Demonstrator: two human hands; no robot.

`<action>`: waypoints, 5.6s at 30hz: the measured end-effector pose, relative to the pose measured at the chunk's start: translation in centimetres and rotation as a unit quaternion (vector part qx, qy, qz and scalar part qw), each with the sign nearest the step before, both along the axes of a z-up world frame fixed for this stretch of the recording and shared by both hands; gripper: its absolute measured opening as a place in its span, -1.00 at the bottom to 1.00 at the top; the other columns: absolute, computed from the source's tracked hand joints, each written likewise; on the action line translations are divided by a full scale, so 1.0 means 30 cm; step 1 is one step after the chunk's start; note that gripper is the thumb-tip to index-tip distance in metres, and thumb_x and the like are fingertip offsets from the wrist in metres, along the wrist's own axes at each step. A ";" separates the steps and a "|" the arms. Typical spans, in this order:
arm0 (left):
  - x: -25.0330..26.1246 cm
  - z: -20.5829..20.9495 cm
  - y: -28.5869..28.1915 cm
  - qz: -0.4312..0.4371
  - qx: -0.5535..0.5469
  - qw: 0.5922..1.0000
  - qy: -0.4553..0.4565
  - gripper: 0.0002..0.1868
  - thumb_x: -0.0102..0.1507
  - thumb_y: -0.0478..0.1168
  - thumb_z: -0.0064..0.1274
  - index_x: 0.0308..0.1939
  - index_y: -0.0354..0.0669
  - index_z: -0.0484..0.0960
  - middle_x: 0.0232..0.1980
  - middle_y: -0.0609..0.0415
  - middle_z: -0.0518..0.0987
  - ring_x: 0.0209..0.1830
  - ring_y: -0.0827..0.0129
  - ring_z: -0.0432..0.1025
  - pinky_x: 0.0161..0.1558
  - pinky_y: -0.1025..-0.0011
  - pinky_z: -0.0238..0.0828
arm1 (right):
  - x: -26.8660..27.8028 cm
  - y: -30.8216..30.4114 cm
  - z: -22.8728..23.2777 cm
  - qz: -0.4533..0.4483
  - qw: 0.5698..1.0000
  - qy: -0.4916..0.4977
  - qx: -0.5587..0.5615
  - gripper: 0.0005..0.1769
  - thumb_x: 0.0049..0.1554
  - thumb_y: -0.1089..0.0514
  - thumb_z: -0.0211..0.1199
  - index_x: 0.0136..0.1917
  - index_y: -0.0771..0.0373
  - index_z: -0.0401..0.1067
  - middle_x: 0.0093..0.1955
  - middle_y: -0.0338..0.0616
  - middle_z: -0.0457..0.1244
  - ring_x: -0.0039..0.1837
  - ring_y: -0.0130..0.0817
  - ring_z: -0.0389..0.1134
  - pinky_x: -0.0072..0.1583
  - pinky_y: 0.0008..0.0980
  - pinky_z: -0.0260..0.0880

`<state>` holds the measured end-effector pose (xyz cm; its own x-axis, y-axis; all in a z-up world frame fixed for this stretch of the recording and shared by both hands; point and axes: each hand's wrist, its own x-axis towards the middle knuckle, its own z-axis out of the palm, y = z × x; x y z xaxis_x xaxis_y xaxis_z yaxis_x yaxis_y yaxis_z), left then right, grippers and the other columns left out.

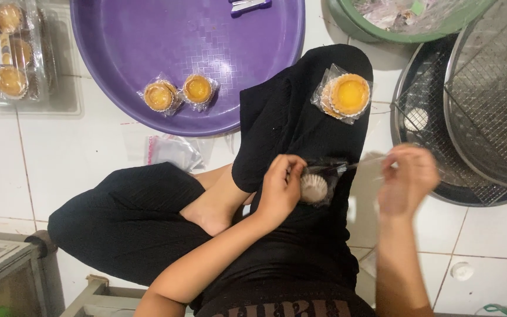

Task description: Individually packaging egg tarts into plastic bags and sealing them using a stapler.

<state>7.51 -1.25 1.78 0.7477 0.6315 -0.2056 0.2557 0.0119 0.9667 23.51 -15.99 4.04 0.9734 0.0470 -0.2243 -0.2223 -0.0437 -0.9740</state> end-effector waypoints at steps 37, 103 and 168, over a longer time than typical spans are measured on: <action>0.092 -0.103 0.183 -0.113 0.097 0.956 -0.253 -0.79 0.30 -0.48 0.09 -0.10 -0.20 0.79 -0.23 -0.02 0.67 -0.21 0.21 0.56 -0.10 0.33 0.54 | 0.021 0.020 -0.105 0.342 0.931 -0.123 -0.033 -0.84 0.02 0.55 0.33 -0.23 0.37 0.60 -0.20 0.04 0.37 -0.35 -0.56 0.23 -0.32 -0.59 0.17; 0.309 -0.538 1.694 0.500 -0.047 0.865 0.015 -0.87 0.23 -0.05 0.15 -0.21 0.08 0.63 -0.16 0.11 0.64 -0.03 0.24 0.56 0.06 0.30 0.46 | 0.237 1.623 0.011 0.489 0.649 -0.552 -0.186 -0.85 0.18 0.30 0.35 -0.07 0.27 0.38 0.24 -0.09 0.30 0.20 0.10 0.43 0.08 -0.04 0.48; 0.240 0.124 0.150 0.100 -0.080 0.986 -0.105 -0.75 0.45 -0.26 -0.06 0.04 -0.26 0.71 -0.13 -0.20 0.72 -0.02 0.06 0.61 -0.07 0.20 0.58 | 0.033 0.373 0.129 0.267 0.639 -0.614 -0.378 -0.94 0.07 0.15 0.46 -0.13 0.05 0.64 -0.18 -0.39 0.39 -0.34 -0.48 0.34 -0.25 -0.59 0.36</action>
